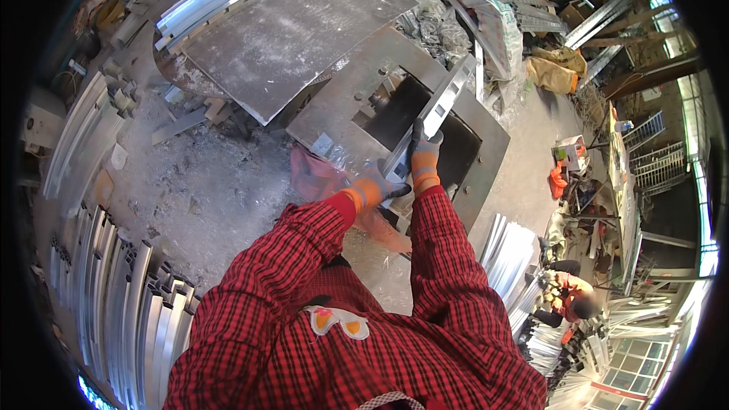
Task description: The person repeatedly rubs long silver metal profiles with a red cloth on a metal workbench, flipping and repositioning each piece to treat multiple sides. Finished pieces are stacked on the bench. The setting is a cluttered workshop with many metal profiles on the floor.
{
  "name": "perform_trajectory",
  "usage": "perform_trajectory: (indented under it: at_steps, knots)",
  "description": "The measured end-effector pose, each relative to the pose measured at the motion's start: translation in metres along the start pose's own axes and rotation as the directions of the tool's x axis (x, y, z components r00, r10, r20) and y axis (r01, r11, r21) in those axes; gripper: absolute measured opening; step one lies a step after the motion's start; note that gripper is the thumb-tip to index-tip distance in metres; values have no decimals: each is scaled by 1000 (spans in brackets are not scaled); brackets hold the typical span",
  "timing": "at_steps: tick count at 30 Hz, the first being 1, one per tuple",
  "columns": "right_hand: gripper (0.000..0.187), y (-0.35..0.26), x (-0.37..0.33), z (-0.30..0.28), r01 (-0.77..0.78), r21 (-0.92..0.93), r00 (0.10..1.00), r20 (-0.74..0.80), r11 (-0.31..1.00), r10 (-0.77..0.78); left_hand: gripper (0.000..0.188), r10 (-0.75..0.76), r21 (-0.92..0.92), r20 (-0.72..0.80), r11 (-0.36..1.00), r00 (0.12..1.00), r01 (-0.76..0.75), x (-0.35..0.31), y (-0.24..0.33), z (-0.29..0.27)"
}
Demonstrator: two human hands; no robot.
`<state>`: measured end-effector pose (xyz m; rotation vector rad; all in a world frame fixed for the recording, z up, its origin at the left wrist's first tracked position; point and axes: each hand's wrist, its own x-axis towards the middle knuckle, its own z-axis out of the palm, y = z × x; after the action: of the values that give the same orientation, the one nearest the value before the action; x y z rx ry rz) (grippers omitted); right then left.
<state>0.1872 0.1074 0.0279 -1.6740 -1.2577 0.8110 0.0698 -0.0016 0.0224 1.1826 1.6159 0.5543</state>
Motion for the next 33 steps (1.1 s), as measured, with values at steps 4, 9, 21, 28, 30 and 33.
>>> perform_trajectory:
  at_steps: [4, 9, 21, 28, 30, 33]
  knots:
    - [55, 44, 1, -10, 61, -120, 998, 21, 991, -58, 100, 53, -34, 5, 998, 999, -52, -16, -8, 13]
    - [58, 11, -133, 2, -36, 144, 996, 85, 989, 24, 79, 275, -269, 65, 930, 959, -249, -81, -121, 29]
    - [53, 82, -276, -2, -316, 331, 916, 352, 889, 195, 118, -115, -256, 489, 928, 864, 269, -228, -150, -51]
    - [60, 43, -151, -12, -398, 563, 911, 337, 725, 238, 86, 214, -454, 351, 890, 912, -34, -116, -92, -33]
    - [67, 22, -101, -15, 170, 133, 984, 31, 976, -175, 92, 104, -469, 334, 880, 937, 69, -80, -56, -36]
    - [75, -25, -30, -16, 454, -368, 880, 40, 811, -474, 111, 53, -270, 166, 963, 985, -6, -10, -49, -26]
